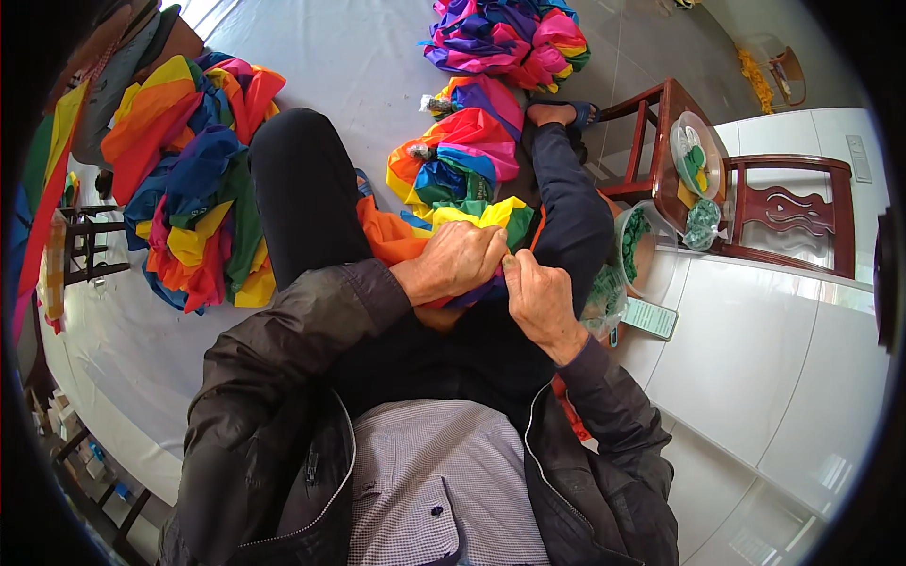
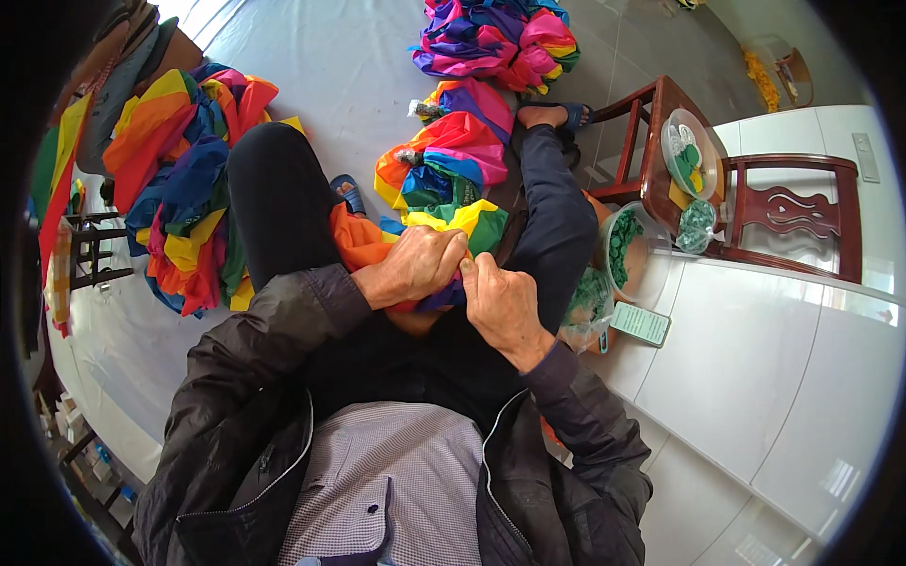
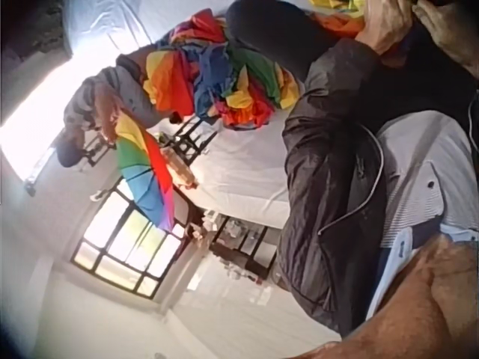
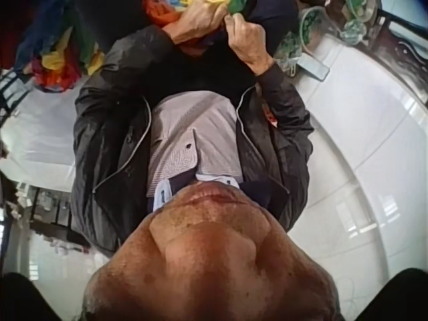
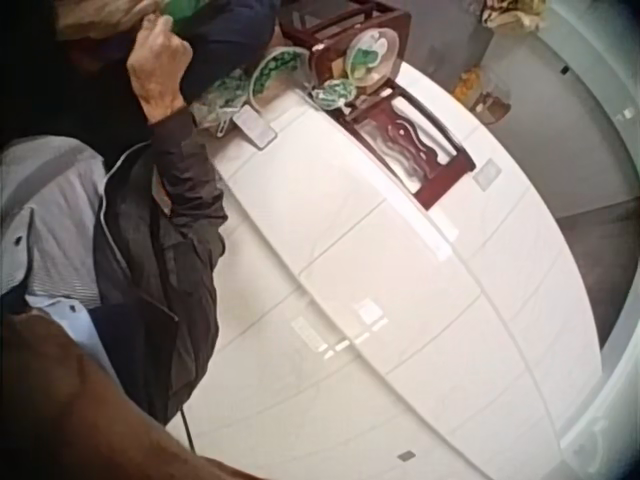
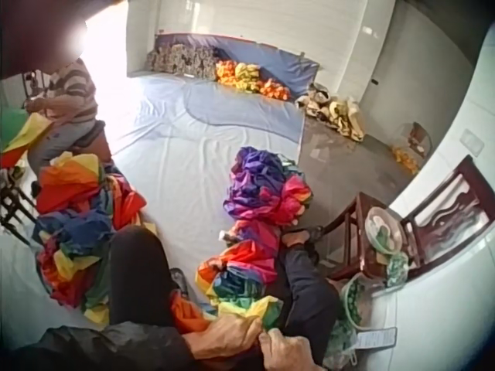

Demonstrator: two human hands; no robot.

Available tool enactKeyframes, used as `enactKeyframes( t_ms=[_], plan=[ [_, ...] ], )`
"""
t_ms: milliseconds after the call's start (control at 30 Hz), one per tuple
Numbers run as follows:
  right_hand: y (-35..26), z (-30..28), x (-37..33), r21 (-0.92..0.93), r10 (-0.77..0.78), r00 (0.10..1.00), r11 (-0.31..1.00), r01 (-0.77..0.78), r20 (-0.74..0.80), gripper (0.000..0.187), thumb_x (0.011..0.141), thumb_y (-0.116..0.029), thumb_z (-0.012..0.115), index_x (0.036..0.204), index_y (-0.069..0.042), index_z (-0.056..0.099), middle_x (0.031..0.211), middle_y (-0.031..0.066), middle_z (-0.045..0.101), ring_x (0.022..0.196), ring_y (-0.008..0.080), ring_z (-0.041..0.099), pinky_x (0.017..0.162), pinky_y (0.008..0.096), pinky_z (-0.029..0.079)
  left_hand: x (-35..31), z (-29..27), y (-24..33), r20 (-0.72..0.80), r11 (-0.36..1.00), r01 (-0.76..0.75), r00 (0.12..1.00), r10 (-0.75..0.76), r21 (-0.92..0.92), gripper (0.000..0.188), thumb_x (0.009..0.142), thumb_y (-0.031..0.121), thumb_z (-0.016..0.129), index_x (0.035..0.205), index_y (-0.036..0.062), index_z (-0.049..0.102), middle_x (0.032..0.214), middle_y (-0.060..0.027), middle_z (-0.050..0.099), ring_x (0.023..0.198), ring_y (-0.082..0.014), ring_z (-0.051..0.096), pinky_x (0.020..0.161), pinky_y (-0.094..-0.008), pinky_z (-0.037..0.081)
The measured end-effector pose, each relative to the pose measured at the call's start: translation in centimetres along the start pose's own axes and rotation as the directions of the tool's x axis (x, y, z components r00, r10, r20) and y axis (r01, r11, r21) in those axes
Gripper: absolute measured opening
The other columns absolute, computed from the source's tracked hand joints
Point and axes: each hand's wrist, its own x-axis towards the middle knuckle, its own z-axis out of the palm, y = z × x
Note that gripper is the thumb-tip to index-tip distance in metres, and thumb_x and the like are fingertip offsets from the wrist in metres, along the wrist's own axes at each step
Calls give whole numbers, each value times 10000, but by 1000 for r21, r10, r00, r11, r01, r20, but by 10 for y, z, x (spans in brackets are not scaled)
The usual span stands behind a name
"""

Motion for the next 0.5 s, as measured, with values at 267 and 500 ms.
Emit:
enactKeyframes(
  t_ms=[267, 500],
  plan=[
    [21, -28, 15, -181, -380, 919, 901, 393, 105, 235, 1006, -225, 629, 903, -54, 504, 719, 91, 563, 672, 257, 648, 565, 374, 503, 4, -3, -4, -7, 1000, -20, 1000, 20, -12, 192, 926, 152, 551, 851, -24, 555, 803, -223, 667, 684, -423, 654, 593, -502, 504],
    [25, -20, 11, -121, -428, 892, 887, 445, 144, 213, 986, -196, 642, 900, -60, 503, 717, 95, 567, 672, 268, 652, 557, 392, 495, 0, -2, 1, 39, 999, 6, 999, -5, -31, 196, 922, 158, 554, 836, -19, 561, 799, -219, 669, 683, -423, 654, 590, -504, 503]
  ],
)
